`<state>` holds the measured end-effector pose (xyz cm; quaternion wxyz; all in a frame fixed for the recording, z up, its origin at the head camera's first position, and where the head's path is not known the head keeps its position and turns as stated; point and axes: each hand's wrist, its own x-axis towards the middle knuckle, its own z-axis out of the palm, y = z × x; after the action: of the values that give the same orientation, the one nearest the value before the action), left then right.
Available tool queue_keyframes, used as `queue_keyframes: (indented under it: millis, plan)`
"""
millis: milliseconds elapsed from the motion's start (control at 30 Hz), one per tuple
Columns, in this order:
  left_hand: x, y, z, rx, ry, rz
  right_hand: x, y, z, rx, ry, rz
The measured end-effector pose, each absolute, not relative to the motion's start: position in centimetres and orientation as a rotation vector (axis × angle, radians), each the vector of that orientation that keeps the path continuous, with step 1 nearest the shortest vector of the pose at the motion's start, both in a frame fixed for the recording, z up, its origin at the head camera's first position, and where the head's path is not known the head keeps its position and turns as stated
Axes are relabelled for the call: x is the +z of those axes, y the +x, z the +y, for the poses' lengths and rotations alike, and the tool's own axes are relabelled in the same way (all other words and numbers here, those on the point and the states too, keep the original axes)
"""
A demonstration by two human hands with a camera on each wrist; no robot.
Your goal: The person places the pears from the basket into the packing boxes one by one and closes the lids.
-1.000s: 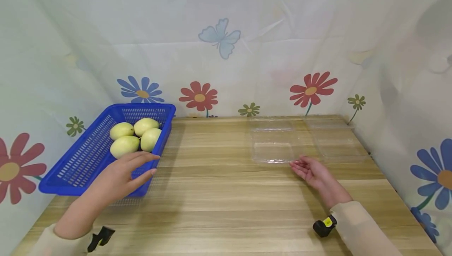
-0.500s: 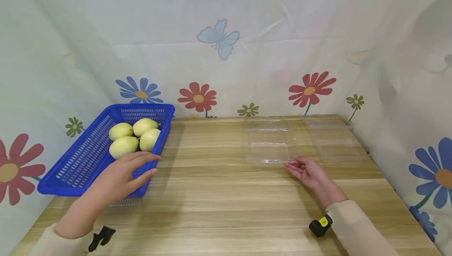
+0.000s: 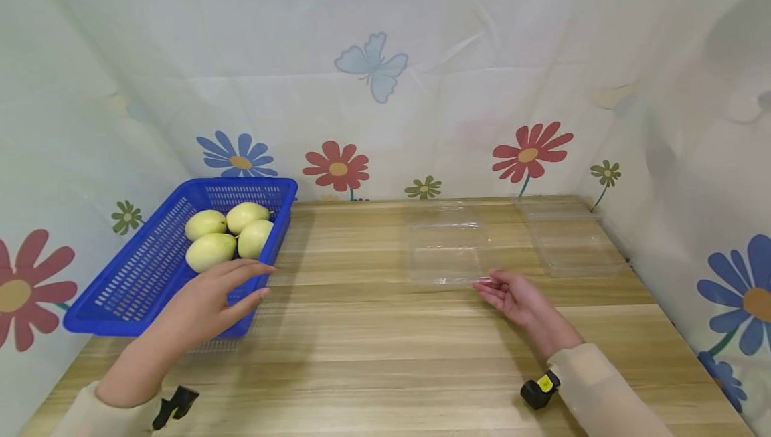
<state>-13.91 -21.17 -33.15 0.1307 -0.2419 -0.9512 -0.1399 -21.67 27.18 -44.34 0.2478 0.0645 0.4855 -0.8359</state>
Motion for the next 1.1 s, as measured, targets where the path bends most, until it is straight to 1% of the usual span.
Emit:
queue_keyframes:
  millis: [1100]
  plan:
    - [-33.4, -13.9, -21.2, -0.409, -0.691, -2.759, -44.4, -21.6, 23.4, -2.223, 0.101, 1.317]
